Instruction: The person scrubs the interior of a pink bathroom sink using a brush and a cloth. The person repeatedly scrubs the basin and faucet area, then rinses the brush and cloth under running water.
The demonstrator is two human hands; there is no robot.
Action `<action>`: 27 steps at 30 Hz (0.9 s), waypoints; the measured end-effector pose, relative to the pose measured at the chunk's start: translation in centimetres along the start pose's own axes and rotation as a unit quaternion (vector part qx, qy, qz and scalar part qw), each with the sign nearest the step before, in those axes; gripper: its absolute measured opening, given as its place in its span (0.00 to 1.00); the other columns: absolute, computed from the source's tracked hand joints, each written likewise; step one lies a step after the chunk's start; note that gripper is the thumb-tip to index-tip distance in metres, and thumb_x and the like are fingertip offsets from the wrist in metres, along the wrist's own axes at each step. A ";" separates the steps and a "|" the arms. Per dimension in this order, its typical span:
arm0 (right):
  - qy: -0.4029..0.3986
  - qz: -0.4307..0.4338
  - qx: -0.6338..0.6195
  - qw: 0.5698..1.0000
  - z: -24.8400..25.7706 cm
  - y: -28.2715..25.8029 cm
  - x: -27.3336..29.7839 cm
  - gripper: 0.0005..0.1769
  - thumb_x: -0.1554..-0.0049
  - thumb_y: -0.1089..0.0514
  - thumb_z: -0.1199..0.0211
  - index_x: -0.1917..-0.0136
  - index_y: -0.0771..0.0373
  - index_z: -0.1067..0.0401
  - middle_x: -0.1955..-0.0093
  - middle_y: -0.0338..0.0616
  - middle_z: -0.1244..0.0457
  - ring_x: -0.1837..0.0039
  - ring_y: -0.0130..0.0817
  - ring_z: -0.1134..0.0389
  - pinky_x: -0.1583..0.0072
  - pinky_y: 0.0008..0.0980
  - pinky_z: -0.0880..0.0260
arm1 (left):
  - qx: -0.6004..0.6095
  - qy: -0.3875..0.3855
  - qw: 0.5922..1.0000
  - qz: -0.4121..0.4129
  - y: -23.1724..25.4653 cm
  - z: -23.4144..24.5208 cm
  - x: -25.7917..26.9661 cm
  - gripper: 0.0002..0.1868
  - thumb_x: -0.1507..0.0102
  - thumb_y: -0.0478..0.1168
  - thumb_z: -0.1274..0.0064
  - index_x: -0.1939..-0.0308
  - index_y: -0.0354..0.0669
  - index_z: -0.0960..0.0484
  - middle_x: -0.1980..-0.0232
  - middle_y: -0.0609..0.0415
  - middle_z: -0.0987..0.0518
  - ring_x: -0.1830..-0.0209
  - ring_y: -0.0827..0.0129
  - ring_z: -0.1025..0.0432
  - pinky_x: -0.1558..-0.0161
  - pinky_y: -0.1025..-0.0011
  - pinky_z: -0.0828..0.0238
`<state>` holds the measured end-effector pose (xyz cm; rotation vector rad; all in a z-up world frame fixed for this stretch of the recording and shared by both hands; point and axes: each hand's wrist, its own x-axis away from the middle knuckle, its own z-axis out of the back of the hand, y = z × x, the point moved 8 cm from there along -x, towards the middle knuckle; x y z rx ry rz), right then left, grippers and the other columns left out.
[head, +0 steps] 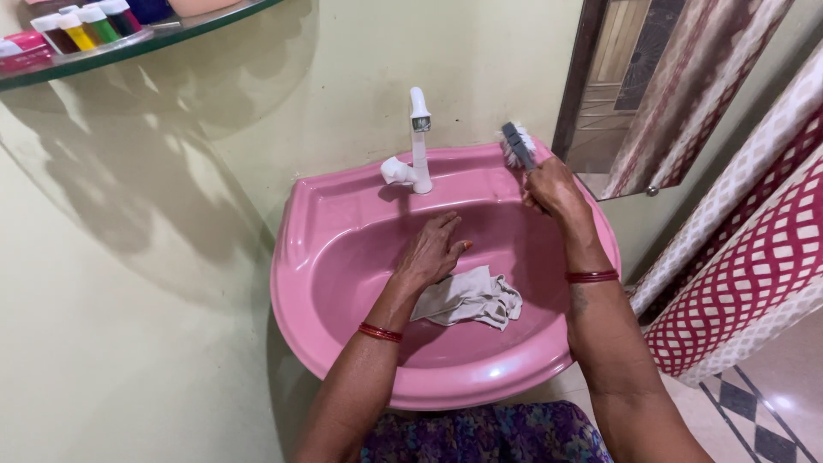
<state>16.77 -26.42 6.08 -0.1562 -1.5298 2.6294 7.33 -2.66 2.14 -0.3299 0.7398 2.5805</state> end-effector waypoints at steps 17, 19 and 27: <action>-0.034 -0.006 -0.019 0.999 -1.3 0.4 -0.3 0.19 0.36 0.62 0.55 0.58 0.71 0.25 0.73 0.44 0.36 0.74 0.29 0.39 0.73 0.32 0.44 | 0.019 0.004 1.000 -0.019 -0.1 -0.5 -0.1 0.33 0.35 0.51 0.45 0.34 0.29 0.27 0.28 0.38 0.32 0.27 0.49 0.37 0.28 0.58 0.40; -0.083 -0.003 -0.050 0.995 -2.5 -0.1 -0.3 0.19 0.36 0.61 0.54 0.59 0.70 0.25 0.73 0.43 0.36 0.74 0.29 0.39 0.72 0.30 0.44 | 0.018 0.007 1.000 -0.025 -0.1 -0.5 -0.2 0.33 0.35 0.51 0.44 0.34 0.28 0.27 0.28 0.38 0.32 0.27 0.48 0.38 0.29 0.57 0.41; -0.040 -0.026 -0.037 0.998 0.0 0.7 -0.5 0.17 0.36 0.60 0.50 0.59 0.72 0.25 0.73 0.48 0.37 0.74 0.33 0.40 0.72 0.33 0.44 | 0.017 -0.002 1.000 -0.020 -0.9 -1.0 -0.3 0.34 0.34 0.52 0.46 0.33 0.29 0.28 0.27 0.39 0.32 0.26 0.51 0.37 0.26 0.59 0.40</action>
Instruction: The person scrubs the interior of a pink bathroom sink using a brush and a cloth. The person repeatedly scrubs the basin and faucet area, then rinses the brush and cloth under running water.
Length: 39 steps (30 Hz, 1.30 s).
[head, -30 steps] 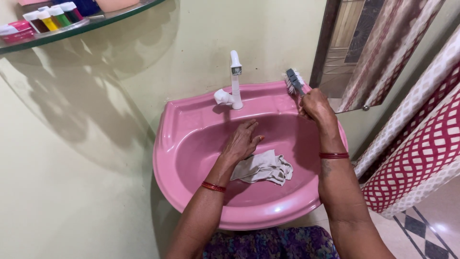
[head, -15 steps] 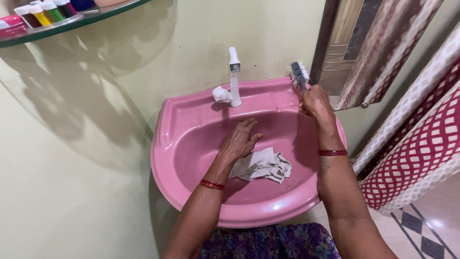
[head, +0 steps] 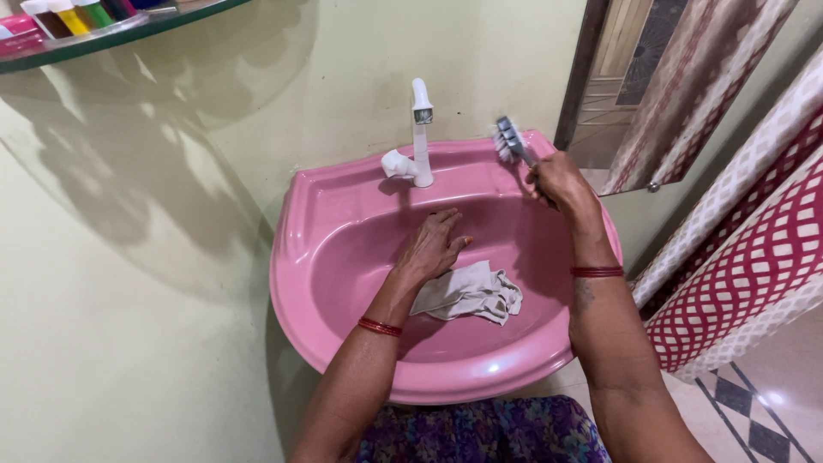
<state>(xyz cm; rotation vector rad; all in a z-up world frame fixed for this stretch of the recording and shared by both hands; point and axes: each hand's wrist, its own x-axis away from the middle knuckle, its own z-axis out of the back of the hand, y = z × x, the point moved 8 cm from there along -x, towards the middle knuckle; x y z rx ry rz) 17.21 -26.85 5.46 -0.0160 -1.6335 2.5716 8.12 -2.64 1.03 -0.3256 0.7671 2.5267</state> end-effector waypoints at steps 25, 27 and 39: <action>0.084 0.028 0.115 0.989 4.5 4.7 13.2 0.19 0.33 0.58 0.54 0.53 0.70 0.24 0.69 0.45 0.35 0.71 0.31 0.36 0.67 0.32 0.34 | 0.011 0.029 0.999 -0.018 -0.4 0.0 0.3 0.29 0.36 0.48 0.43 0.40 0.27 0.24 0.32 0.34 0.29 0.31 0.45 0.34 0.31 0.56 0.37; 0.096 0.020 0.095 0.991 4.5 4.5 12.2 0.18 0.33 0.57 0.53 0.51 0.69 0.25 0.69 0.43 0.35 0.71 0.29 0.37 0.68 0.30 0.35 | 0.029 0.018 0.999 0.001 -0.4 0.2 0.5 0.28 0.36 0.48 0.43 0.41 0.27 0.23 0.33 0.34 0.27 0.32 0.45 0.32 0.32 0.57 0.34; 0.022 -0.031 0.004 0.999 2.5 0.8 0.4 0.18 0.33 0.59 0.54 0.54 0.71 0.27 0.71 0.40 0.38 0.74 0.26 0.42 0.72 0.28 0.43 | 0.000 0.015 1.000 0.013 -1.9 -0.5 0.0 0.31 0.36 0.49 0.44 0.37 0.27 0.27 0.30 0.34 0.32 0.29 0.47 0.38 0.30 0.55 0.41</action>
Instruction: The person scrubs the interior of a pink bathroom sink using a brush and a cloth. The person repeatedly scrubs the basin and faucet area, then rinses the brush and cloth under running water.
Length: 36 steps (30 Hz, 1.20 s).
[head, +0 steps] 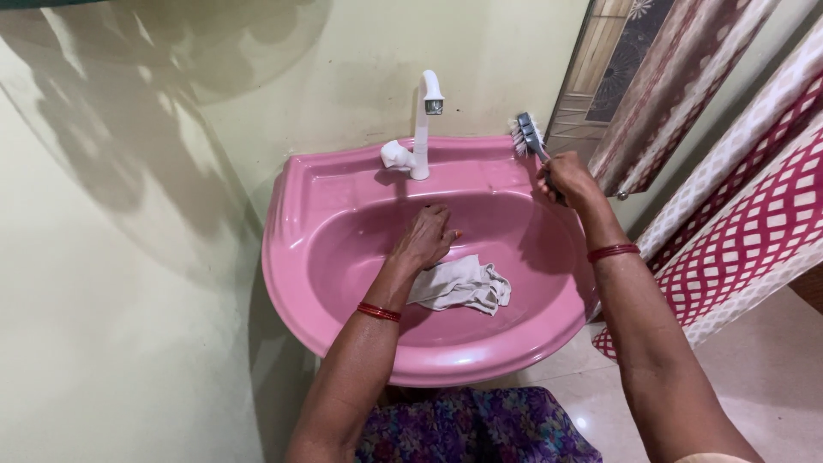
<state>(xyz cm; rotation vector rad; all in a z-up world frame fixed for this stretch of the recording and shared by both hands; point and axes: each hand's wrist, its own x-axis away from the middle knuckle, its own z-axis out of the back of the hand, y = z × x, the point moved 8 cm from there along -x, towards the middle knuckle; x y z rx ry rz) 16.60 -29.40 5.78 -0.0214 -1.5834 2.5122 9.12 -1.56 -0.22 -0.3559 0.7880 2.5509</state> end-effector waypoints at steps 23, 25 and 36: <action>-0.096 -0.009 0.006 0.995 -3.4 1.4 5.0 0.19 0.32 0.56 0.55 0.54 0.68 0.26 0.75 0.35 0.42 0.76 0.23 0.45 0.74 0.25 0.44 | -0.025 0.082 0.990 -0.109 2.7 1.9 1.1 0.25 0.38 0.46 0.40 0.48 0.24 0.21 0.41 0.30 0.24 0.41 0.43 0.28 0.41 0.52 0.30; -0.109 -0.007 -0.019 0.994 -3.7 2.1 6.0 0.18 0.33 0.56 0.54 0.54 0.68 0.27 0.75 0.35 0.42 0.76 0.24 0.44 0.74 0.25 0.44 | -0.022 0.068 0.993 -0.092 2.3 1.8 0.8 0.24 0.38 0.46 0.40 0.49 0.24 0.21 0.44 0.31 0.23 0.43 0.44 0.27 0.41 0.54 0.29; -0.095 -0.010 -0.030 0.995 -5.9 0.6 5.3 0.18 0.32 0.56 0.56 0.55 0.67 0.28 0.75 0.35 0.41 0.76 0.24 0.45 0.74 0.26 0.45 | 0.009 0.034 0.998 -0.060 2.1 1.6 1.0 0.23 0.37 0.45 0.42 0.48 0.26 0.21 0.42 0.34 0.23 0.40 0.45 0.28 0.38 0.55 0.29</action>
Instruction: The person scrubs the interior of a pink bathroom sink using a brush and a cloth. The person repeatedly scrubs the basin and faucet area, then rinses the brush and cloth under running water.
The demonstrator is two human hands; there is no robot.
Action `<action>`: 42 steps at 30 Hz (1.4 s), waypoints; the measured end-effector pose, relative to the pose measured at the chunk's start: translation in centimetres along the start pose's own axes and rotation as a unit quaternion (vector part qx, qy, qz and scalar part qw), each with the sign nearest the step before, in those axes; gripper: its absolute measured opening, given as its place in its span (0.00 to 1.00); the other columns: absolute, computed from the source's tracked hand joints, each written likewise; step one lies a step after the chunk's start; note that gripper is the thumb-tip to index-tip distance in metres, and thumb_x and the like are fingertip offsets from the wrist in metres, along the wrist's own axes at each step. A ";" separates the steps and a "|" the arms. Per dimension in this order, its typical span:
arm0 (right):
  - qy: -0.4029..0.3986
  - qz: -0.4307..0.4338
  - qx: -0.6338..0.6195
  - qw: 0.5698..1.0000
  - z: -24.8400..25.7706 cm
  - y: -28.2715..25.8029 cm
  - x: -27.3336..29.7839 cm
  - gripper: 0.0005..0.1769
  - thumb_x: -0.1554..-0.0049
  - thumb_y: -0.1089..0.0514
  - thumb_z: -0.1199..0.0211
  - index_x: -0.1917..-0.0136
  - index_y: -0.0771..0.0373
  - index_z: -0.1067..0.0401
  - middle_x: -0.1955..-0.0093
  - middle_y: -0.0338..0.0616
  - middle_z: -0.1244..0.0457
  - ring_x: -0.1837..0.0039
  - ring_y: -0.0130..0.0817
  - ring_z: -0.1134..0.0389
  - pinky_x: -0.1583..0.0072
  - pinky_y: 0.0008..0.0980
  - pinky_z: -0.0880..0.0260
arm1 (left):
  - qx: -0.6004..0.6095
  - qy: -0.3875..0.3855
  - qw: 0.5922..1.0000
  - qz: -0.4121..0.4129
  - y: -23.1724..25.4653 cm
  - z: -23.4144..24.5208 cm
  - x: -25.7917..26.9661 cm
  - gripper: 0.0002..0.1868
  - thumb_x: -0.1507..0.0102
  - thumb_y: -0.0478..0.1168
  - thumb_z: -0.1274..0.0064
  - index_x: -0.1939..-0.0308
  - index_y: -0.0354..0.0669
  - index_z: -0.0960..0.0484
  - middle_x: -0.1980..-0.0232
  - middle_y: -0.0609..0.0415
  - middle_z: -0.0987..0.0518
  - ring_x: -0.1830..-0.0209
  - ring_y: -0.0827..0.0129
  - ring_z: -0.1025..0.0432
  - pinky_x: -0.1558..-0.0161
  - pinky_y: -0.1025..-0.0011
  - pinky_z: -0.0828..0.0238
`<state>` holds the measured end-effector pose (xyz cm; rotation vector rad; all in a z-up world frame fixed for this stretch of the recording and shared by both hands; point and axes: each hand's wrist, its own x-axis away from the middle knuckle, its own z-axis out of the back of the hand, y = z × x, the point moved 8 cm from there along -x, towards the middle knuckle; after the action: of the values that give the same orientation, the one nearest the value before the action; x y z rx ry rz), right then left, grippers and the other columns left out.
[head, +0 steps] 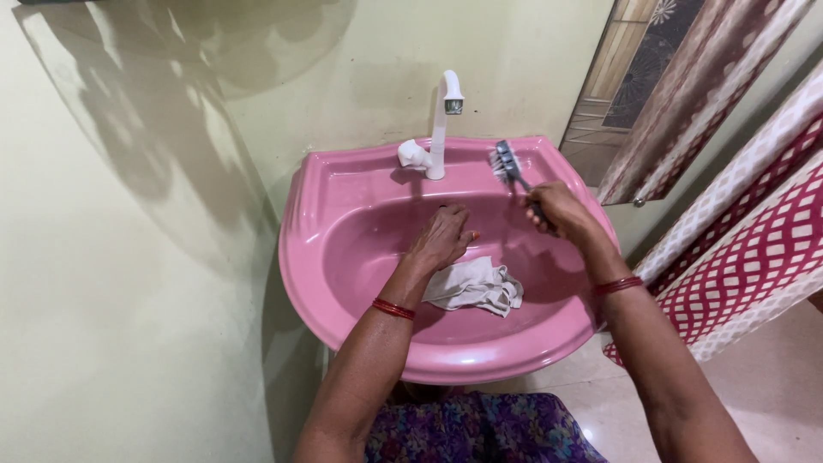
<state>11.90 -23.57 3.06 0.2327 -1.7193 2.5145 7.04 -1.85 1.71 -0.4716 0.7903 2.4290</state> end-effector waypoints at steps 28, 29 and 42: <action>0.012 0.072 0.025 0.997 -3.0 -0.1 -0.3 0.17 0.33 0.58 0.54 0.56 0.70 0.30 0.74 0.40 0.40 0.76 0.28 0.43 0.74 0.30 0.43 | -0.019 -0.065 0.997 0.030 -2.3 -3.3 -0.6 0.24 0.36 0.50 0.43 0.50 0.29 0.20 0.39 0.36 0.24 0.38 0.48 0.29 0.35 0.56 0.32; 0.006 0.074 0.014 0.997 -3.2 0.2 -0.2 0.17 0.33 0.57 0.54 0.56 0.71 0.30 0.74 0.39 0.40 0.76 0.28 0.43 0.74 0.30 0.43 | -0.009 -0.072 0.996 0.045 -2.5 -3.5 -0.5 0.24 0.36 0.50 0.43 0.49 0.30 0.21 0.39 0.36 0.25 0.39 0.48 0.29 0.36 0.56 0.32; 0.122 0.044 0.016 0.991 1.0 1.2 -1.0 0.17 0.36 0.60 0.57 0.58 0.69 0.30 0.73 0.43 0.36 0.75 0.30 0.38 0.72 0.31 0.38 | -0.019 -0.060 0.995 0.077 -2.0 -1.2 0.7 0.27 0.37 0.50 0.43 0.43 0.30 0.21 0.41 0.36 0.23 0.39 0.47 0.28 0.37 0.54 0.31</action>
<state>12.75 -24.98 2.13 -0.1470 -1.6272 2.5089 7.83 -1.00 -0.40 -0.2847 0.7552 2.5899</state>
